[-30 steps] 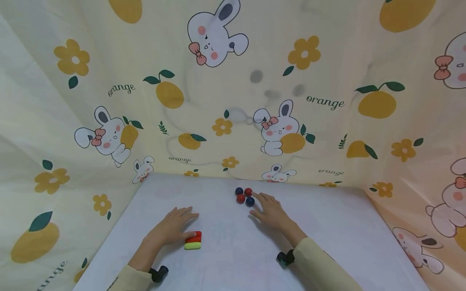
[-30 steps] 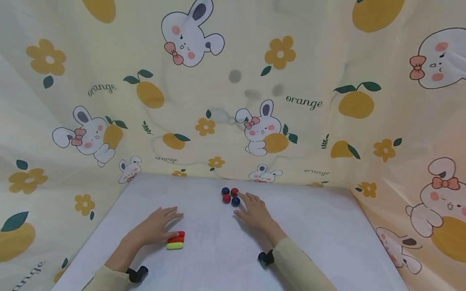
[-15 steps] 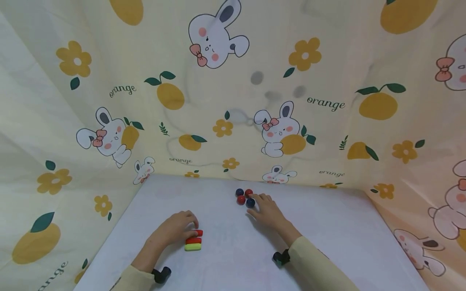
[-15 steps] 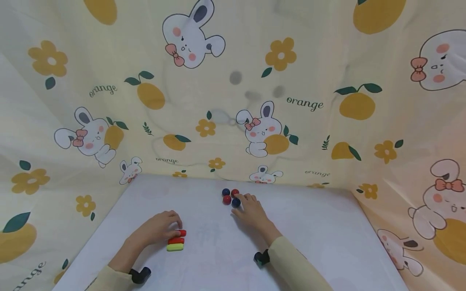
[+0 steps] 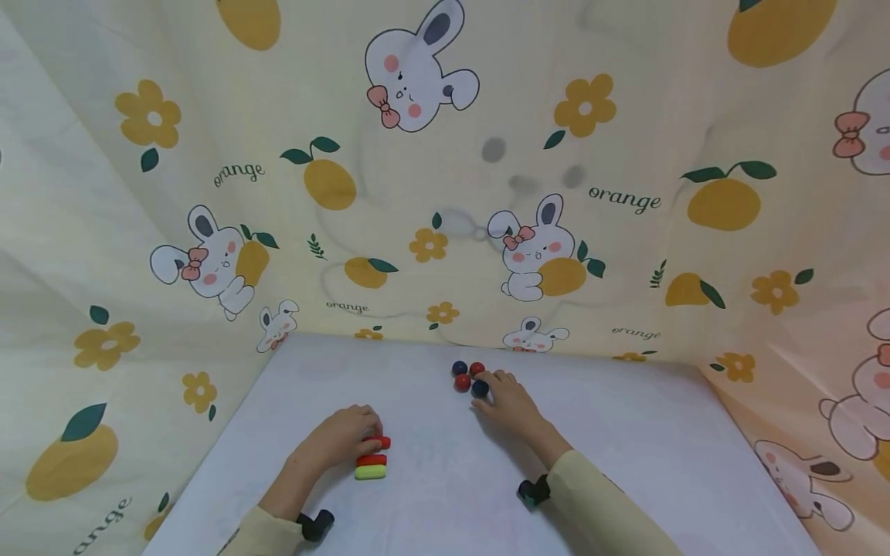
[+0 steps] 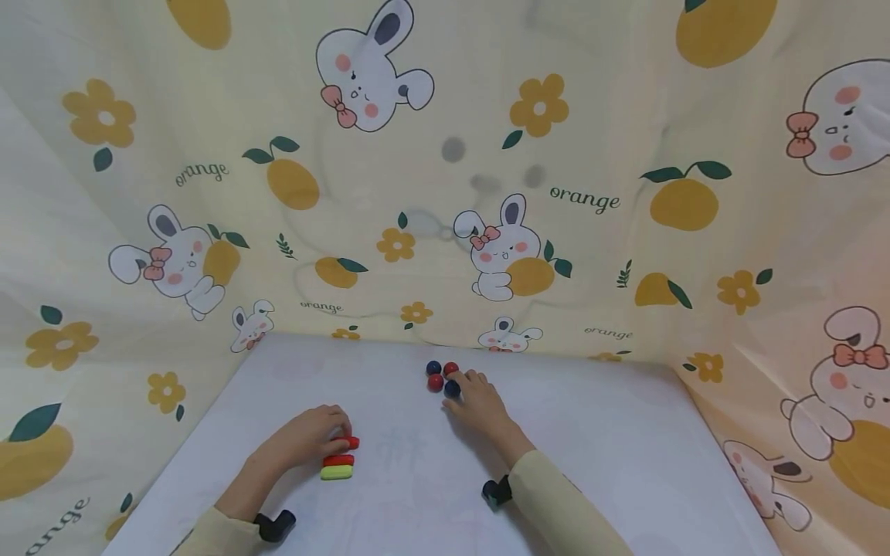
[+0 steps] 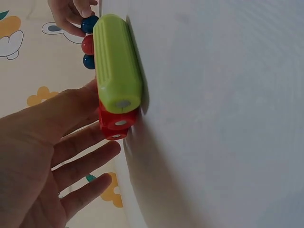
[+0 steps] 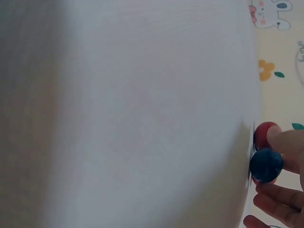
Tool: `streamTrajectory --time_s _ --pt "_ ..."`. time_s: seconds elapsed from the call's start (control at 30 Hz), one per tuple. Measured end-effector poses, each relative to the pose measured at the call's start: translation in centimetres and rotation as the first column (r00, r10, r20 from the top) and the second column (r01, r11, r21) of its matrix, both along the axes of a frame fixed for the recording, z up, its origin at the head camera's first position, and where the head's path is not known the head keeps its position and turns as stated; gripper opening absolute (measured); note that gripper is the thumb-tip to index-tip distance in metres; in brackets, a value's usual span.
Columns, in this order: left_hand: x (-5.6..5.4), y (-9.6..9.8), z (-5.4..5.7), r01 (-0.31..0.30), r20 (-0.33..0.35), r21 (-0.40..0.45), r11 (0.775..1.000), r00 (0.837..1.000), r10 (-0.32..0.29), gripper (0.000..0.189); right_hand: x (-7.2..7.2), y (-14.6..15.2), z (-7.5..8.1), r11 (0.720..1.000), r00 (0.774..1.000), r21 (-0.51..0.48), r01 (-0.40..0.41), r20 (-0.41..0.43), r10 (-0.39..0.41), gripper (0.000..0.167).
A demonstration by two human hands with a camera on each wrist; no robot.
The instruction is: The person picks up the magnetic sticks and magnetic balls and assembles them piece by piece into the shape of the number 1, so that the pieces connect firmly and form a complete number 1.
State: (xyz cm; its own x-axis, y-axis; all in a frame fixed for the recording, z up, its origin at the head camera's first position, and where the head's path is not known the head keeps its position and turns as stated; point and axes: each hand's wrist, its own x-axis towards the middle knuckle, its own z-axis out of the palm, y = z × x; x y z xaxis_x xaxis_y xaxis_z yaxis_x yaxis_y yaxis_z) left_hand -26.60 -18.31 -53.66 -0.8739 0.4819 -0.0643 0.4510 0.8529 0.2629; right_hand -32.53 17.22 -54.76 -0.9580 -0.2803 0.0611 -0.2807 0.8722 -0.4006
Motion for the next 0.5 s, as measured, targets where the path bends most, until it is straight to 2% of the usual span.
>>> streamTrajectory --time_s 0.3,0.5 --pt "-0.02 0.53 -0.01 0.013 0.007 0.013 1.000 1.000 -0.013 0.017 0.24 -0.04 0.16 1.000 0.999 0.025 0.007 -0.043 -0.006 0.047" --pt "-0.01 0.92 0.18 0.009 0.031 0.067 0.998 0.999 -0.011 0.016 0.20 -0.11 0.22 0.999 0.998 0.041 0.023 -0.060 -0.021 0.043"
